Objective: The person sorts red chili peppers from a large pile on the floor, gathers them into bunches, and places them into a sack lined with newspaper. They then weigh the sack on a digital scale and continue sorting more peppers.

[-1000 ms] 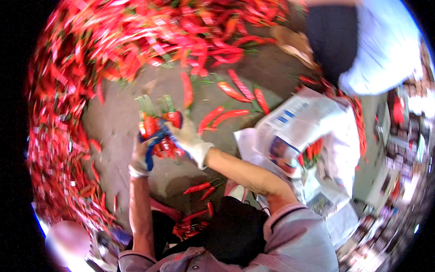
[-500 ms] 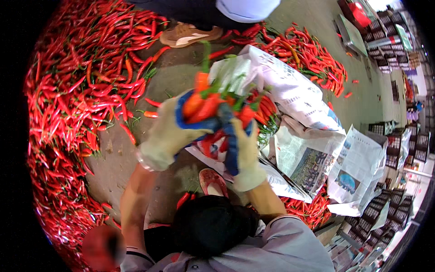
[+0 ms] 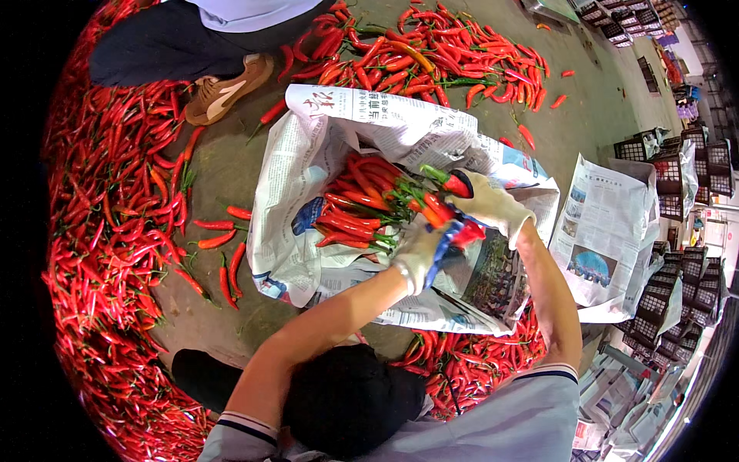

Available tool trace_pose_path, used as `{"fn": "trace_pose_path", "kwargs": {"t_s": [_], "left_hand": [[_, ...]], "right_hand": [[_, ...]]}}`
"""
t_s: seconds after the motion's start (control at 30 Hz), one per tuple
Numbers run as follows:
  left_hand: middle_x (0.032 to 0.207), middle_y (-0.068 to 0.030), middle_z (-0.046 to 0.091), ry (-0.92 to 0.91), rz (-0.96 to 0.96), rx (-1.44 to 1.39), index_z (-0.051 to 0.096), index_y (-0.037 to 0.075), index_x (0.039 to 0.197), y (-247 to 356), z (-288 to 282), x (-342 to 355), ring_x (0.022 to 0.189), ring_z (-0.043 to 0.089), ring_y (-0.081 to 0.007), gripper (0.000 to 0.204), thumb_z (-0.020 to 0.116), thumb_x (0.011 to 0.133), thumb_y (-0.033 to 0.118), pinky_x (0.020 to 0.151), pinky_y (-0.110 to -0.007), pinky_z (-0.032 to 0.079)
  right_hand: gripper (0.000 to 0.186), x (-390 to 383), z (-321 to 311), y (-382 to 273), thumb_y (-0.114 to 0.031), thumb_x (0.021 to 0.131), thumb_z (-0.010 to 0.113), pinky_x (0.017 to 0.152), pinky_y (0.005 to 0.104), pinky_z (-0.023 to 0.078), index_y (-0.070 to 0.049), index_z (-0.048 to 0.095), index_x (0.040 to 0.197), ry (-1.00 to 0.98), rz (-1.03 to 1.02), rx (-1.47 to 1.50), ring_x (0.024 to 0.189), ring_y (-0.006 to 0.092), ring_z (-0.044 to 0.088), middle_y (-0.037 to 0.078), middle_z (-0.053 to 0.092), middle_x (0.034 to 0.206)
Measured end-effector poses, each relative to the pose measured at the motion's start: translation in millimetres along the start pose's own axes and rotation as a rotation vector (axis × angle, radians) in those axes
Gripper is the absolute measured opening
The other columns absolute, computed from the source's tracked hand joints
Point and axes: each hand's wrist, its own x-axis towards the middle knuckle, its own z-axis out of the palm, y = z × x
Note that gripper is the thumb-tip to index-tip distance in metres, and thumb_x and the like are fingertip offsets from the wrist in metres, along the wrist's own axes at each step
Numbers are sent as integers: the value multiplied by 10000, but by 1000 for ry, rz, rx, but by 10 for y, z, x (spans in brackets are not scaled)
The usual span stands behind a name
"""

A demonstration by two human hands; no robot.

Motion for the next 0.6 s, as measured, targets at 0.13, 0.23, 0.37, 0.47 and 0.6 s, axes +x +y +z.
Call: {"fn": "trace_pose_path", "kwargs": {"t_s": [0.13,0.23,0.37,0.47,0.6], "left_hand": [[838,-55,659,162,-58,729,666,70,1014,-131,261,263,698,615,-142,287,689,830,288,597,-290,480],[832,-47,670,-180,-62,205,680,51,946,-451,62,505,690,630,-137,240,675,838,266,597,-276,493],[862,-47,674,-257,83,94,657,40,1004,-212,-119,127,725,632,-137,181,650,846,130,662,-280,517],[949,-55,672,-427,463,237,611,15,1094,399,-291,-597,868,590,-104,312,677,820,149,810,-277,471],[976,-56,663,-443,752,30,588,45,1125,691,-960,-1275,892,585,-87,386,717,775,146,830,-268,471]], "right_hand": [[659,57,259,86,-372,779,672,976,462,390,-75,436,1317,-41,45,-764,1172,365,468,187,490,1245],[714,224,636,549,-335,757,683,1016,503,335,-84,393,1360,24,-16,-762,1241,381,401,205,402,1355],[795,406,862,690,-316,723,702,1035,496,316,-14,352,1370,137,-59,-745,1234,406,401,230,425,1337],[759,280,668,588,-347,695,731,936,484,420,7,428,1293,69,93,-658,1115,407,512,241,544,1188],[508,148,569,422,-284,724,710,752,446,495,-58,523,1139,209,-3,-681,884,367,622,196,632,954]]}}
